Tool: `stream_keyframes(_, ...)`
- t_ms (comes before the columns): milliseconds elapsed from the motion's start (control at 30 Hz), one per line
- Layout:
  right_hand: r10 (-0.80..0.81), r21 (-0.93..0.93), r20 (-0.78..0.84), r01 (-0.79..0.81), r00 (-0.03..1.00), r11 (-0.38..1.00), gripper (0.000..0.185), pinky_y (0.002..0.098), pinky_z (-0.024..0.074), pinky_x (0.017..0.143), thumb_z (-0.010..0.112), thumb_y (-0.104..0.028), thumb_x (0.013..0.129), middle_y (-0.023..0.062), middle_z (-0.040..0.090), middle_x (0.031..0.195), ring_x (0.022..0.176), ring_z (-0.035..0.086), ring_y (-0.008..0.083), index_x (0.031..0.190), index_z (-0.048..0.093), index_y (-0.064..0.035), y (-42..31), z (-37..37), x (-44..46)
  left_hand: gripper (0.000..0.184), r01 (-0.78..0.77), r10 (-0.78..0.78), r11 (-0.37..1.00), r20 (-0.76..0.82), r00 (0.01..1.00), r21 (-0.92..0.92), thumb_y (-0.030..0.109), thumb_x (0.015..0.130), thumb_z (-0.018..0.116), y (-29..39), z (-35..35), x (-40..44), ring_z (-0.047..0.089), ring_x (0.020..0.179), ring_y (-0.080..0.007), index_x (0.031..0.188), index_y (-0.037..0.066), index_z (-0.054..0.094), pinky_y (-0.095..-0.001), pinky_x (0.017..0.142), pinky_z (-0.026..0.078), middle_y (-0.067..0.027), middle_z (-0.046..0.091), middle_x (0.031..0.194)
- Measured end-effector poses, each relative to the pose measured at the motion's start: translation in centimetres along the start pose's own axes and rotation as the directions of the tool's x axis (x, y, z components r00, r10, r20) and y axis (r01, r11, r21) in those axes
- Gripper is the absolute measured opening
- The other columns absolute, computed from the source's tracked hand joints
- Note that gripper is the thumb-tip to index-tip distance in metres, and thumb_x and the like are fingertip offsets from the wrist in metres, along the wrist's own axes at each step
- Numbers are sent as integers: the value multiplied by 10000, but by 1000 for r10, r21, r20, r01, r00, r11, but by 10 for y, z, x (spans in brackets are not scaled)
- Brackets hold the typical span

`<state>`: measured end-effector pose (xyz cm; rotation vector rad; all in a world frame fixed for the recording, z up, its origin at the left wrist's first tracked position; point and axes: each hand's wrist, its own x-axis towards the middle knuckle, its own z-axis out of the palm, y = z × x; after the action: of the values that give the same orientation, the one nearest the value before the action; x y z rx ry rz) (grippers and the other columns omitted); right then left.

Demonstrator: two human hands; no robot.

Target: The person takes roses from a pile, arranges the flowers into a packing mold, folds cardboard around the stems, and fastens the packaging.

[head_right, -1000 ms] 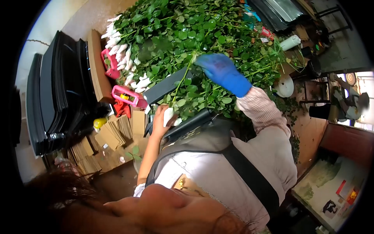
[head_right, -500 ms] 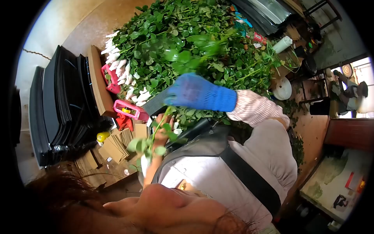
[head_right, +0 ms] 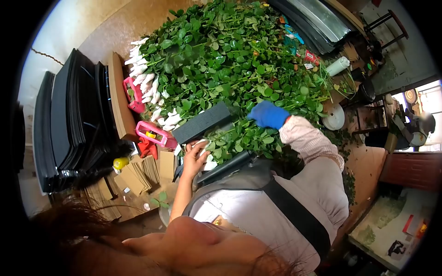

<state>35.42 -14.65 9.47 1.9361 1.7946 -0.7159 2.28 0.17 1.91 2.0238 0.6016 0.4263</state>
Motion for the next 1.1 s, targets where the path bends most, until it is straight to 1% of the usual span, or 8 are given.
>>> stream_keyframes(100, 122, 63, -44, -119, 992, 991, 364, 472, 502, 928, 597, -318, 886, 76, 688, 1108, 1046, 653, 278, 1238, 650, -241, 6, -97, 11, 431, 86, -87, 996, 32, 996, 9, 124, 792, 806, 13, -3, 1, 576, 1046, -269, 1207, 135, 687, -344, 909, 488, -116, 610, 1115)
stream_keyframes(167, 55, 166, -710, 91, 702, 982, 363, 464, 497, 925, 581, -333, 906, 99, 678, 1076, 1030, 642, 297, 1245, 637, -218, 33, -110, 65, 437, 71, -72, 997, 12, 997, 42, 124, 799, 806, 14, -2, 2, 608, 1038, -269, 1216, 126, 678, -337, 880, 513, -128, 610, 1149)
stream_keyframes(333, 55, -41, -965, -353, 258, 935, 327, 488, 398, 1064, 615, -237, 883, 138, 593, 1282, 1221, 529, 353, 1196, 650, -151, 66, -153, 191, 434, 33, -34, 999, 27, 999, 7, 118, 800, 797, 17, -4, 8, 658, 964, -278, 1210, 107, 653, -334, 820, 542, -124, 634, 1201)
stream_keyframes(400, 183, 32, -898, -356, 399, 934, 268, 503, 359, 1093, 645, -178, 810, 135, 607, 1256, 1253, 502, 369, 1072, 678, -133, 63, -163, 212, 431, 38, -38, 999, 27, 999, -3, 122, 802, 794, 20, -4, 8, 656, 977, -286, 1207, 97, 648, -337, 833, 541, -127, 639, 1191)
stream_keyframes(533, -147, -100, -972, 240, 185, 966, 257, 421, 469, 964, 633, -44, 779, 100, 621, 1197, 1124, 575, 302, 1012, 663, -147, 17, -183, 154, 426, 53, -52, 998, 29, 998, -38, 115, 817, 783, 9, 0, 7, 639, 1047, -297, 1218, 83, 642, -354, 885, 528, -137, 627, 1214)
stream_keyframes(900, 224, 29, -868, -407, 443, 913, 387, 463, 378, 1081, 645, -131, 809, 125, 595, 1287, 1239, 512, 336, 1194, 649, -165, 80, -145, 197, 447, 78, -75, 995, 44, 996, -67, 94, 803, 793, 4, 1, 5, 637, 1036, -291, 1221, 79, 637, -347, 879, 533, -145, 621, 1217)
stream_keyframes(1033, -93, -80, -982, 83, 167, 993, 382, 413, 462, 983, 656, -41, 767, 77, 622, 1232, 1144, 575, 296, 1126, 659, -174, 32, -180, 154, 434, 99, -97, 992, 27, 995, -79, 114, 804, 798, 6, 2, 4, 643, 1019, -294, 1210, 80, 646, -350, 868, 539, -143, 625, 1207)
stream_keyframes(1100, -176, -157, -946, 91, 273, 983, 395, 420, 462, 982, 661, -45, 770, 72, 620, 1232, 1133, 577, 296, 1145, 653, -170, 28, -177, 147, 433, 97, -96, 994, 31, 995, -58, 127, 809, 795, 5, 2, 4, 641, 1015, -290, 1214, 85, 647, -353, 865, 537, -144, 624, 1202)
